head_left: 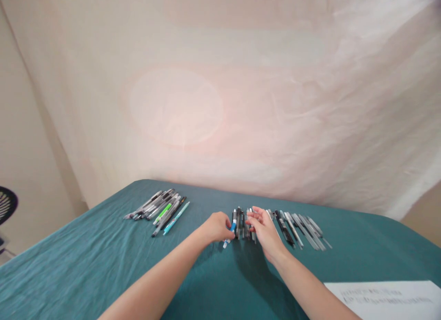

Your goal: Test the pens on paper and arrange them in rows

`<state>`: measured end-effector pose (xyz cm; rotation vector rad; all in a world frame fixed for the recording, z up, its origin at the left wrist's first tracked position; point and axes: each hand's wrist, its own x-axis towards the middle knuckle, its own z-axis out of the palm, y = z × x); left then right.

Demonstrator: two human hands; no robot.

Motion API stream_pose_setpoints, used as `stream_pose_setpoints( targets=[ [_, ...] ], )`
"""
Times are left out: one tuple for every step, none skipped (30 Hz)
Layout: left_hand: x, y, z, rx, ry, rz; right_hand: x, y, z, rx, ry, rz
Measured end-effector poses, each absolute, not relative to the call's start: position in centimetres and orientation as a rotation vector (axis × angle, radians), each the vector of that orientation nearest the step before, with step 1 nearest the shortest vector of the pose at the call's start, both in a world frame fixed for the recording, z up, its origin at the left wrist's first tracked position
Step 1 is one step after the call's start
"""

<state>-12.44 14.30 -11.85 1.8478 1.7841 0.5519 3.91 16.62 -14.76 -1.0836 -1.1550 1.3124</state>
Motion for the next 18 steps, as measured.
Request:
stream_pose_setpoints(
  targets=[
    [-12.5, 14.3, -12.0, 1.849, 1.782, 0.555, 3.9, 16.6, -14.8, -1.084, -1.156, 1.313],
    [-12.5, 14.4, -12.1, 1.850, 1.781, 0.556, 3.9, 16.6, -14.8, -1.083, -1.158, 1.314],
    [-12.5, 14.5, -12.3, 1.851, 1.783, 0.555, 3.9, 16.6, -14.7, -1.082, -1.160, 1.316],
    [-12.5, 14.5, -12.4, 1.855, 1.787, 0.553, 3.9, 16.6, -14.7, -1.082, -1.162, 1.318],
    [-12.5, 14.6, -12.6, 1.862, 1.792, 0.551, 3.9, 16.5, -14.7, -1.083, -1.161, 1.321],
    [-12.5, 14.7, -12.7, 1.871, 1.799, 0.554, 3.9, 16.5, -14.7, -1.082, -1.160, 1.323],
    [-12.5, 14.7, -12.7, 1.879, 1.810, 0.558, 3.9, 16.5, -14.7, -1.083, -1.159, 1.325],
    [-12.5, 14.8, -12.8, 1.888, 1.821, 0.562, 3.9, 16.5, -14.7, -1.083, -1.158, 1.329],
    [-12.5, 14.8, -12.8, 1.898, 1.832, 0.567, 3.9, 16.5, -14.7, -1.082, -1.157, 1.332],
    [-12.4, 14.8, -12.8, 1.908, 1.840, 0.572, 3.9, 16.6, -14.8, -1.080, -1.158, 1.336],
    [-12.4, 14.8, -12.8, 1.916, 1.847, 0.575, 3.9, 16.6, -14.8, -1.078, -1.158, 1.339],
    [-12.3, 14.8, -12.7, 1.921, 1.851, 0.579, 3.9, 16.6, -14.9, -1.076, -1.159, 1.343],
    [-12.2, 14.8, -12.7, 1.922, 1.853, 0.584, 3.9, 16.6, -14.9, -1.074, -1.158, 1.345],
    [-12.2, 14.8, -12.8, 1.922, 1.854, 0.594, 3.9, 16.6, -14.9, -1.072, -1.158, 1.346],
    [-12.1, 14.9, -12.8, 1.920, 1.856, 0.608, 3.9, 16.6, -14.9, -1.071, -1.158, 1.346],
    [-12.1, 14.9, -12.9, 1.920, 1.860, 0.625, 3.9, 16.6, -14.9, -1.069, -1.162, 1.347],
    [-12.0, 14.9, -13.0, 1.921, 1.864, 0.645, 3.9, 16.6, -15.0, -1.065, -1.168, 1.348],
    [-12.0, 15.0, -13.1, 1.924, 1.866, 0.661, 3.9, 16.6, -14.9, -1.061, -1.172, 1.350]
  ],
)
